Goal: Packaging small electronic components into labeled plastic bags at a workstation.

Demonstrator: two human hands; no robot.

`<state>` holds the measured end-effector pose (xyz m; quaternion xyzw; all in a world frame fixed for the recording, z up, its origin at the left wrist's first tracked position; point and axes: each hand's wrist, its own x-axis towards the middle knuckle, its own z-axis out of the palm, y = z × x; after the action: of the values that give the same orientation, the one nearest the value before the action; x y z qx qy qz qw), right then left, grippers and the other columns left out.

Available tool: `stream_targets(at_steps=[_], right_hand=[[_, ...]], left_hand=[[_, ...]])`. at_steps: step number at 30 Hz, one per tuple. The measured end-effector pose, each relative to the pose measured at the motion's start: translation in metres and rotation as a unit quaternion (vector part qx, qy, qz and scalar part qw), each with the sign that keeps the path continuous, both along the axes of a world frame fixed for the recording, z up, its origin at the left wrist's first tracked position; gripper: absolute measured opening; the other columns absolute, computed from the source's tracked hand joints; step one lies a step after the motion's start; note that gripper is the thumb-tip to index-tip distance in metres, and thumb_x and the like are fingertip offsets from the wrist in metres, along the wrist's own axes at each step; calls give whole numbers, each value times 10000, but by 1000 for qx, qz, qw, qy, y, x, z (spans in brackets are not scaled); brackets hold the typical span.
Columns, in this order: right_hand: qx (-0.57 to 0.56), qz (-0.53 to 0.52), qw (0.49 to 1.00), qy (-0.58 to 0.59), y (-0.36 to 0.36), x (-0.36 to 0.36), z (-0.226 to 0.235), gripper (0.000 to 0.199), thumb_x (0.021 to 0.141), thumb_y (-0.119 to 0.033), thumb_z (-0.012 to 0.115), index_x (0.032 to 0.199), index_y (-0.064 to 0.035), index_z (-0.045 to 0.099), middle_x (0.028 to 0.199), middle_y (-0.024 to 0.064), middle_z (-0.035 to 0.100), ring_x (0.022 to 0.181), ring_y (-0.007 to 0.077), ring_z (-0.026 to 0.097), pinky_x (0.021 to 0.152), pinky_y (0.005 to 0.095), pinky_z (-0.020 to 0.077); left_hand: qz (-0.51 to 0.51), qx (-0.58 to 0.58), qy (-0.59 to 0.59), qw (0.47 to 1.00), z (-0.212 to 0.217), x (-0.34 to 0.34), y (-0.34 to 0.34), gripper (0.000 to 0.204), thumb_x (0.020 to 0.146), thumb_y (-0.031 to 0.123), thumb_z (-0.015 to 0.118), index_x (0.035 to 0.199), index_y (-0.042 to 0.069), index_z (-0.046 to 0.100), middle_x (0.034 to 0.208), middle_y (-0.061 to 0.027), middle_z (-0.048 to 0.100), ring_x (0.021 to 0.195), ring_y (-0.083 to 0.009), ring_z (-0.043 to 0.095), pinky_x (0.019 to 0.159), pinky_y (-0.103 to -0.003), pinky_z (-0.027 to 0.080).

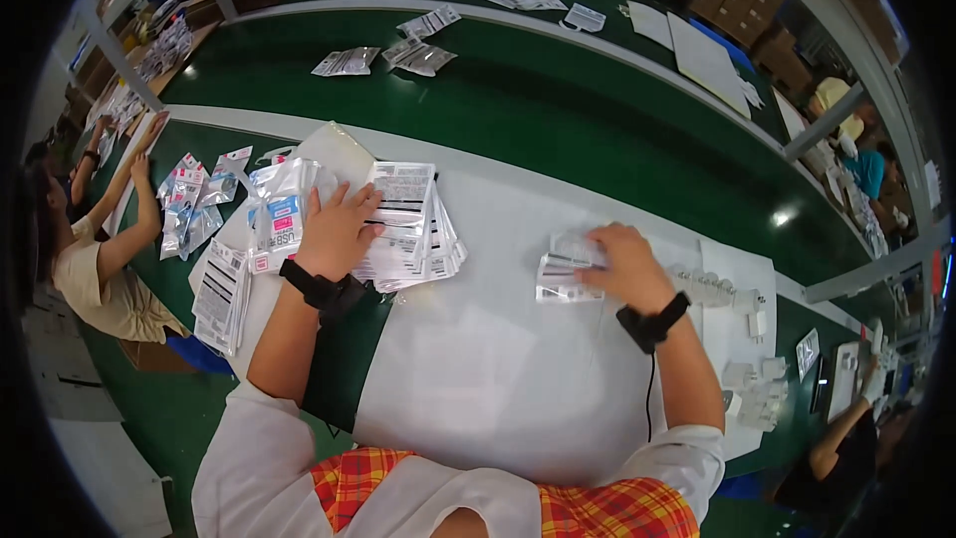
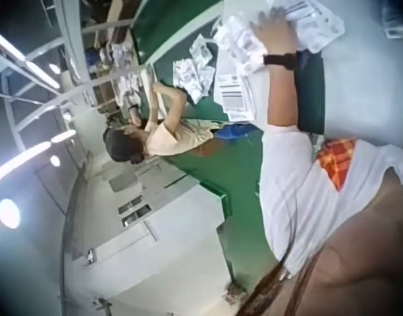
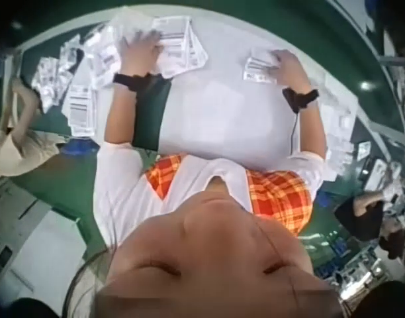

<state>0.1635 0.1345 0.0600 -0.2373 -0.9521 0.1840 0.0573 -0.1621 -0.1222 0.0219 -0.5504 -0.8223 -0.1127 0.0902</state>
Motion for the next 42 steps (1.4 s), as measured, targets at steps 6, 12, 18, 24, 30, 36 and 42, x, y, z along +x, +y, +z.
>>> stream_targets(at_steps=[6,12,18,24,30,36,42], right_hand=[[24,-144,983,114,97,-39,19,598,703,-236,789,1207,-10,558,1119,177,592,1037,343,572,932,382,445],[156,-119,965,173,24,-28,26,717,757,-241,750,1380,-104,423,1406,211,367,1263,425,359,1050,469,345],[22,-37,989,143,-94,28,54,590,767,-167,720,1301,-99,477,1357,193,412,1259,391,374,1059,437,341],[-44,-15,993,111,-97,29,28,442,751,-114,673,1169,-54,544,1216,172,517,1140,357,472,977,394,414],[49,31,997,59,-102,15,-28,297,714,-112,638,991,-10,595,1019,153,577,992,333,534,869,396,469],[26,78,997,2,-91,-5,-20,346,720,-167,654,1049,-74,597,1034,152,554,1006,335,520,878,410,457],[-83,170,981,-52,-99,35,-16,440,747,-219,661,1165,-113,574,1188,159,543,1126,332,498,929,421,422]], left_hand=[[29,-80,32,996,15,27,36,362,867,219,612,1218,129,618,1309,-33,580,1275,-303,472,1101,-610,197],[-7,42,-89,995,-7,22,40,181,843,231,648,942,96,717,1023,-78,692,984,-268,627,981,-502,369],[-95,103,-69,988,42,61,53,131,847,212,627,823,105,698,745,-99,671,809,-284,630,925,-467,404],[-257,95,-105,956,11,181,98,127,844,122,591,898,46,678,864,-160,663,867,-292,637,886,-392,459],[-267,-117,-367,883,13,150,112,302,882,68,519,1163,49,629,1188,-184,625,1099,-271,604,945,-384,463],[-308,-128,-306,892,5,146,103,391,899,96,514,1285,110,577,1322,-119,559,1235,-248,515,1061,-472,357],[-264,-152,-157,939,12,165,91,558,847,301,632,1376,183,500,1485,-81,401,1399,-234,329,1123,-614,151]])
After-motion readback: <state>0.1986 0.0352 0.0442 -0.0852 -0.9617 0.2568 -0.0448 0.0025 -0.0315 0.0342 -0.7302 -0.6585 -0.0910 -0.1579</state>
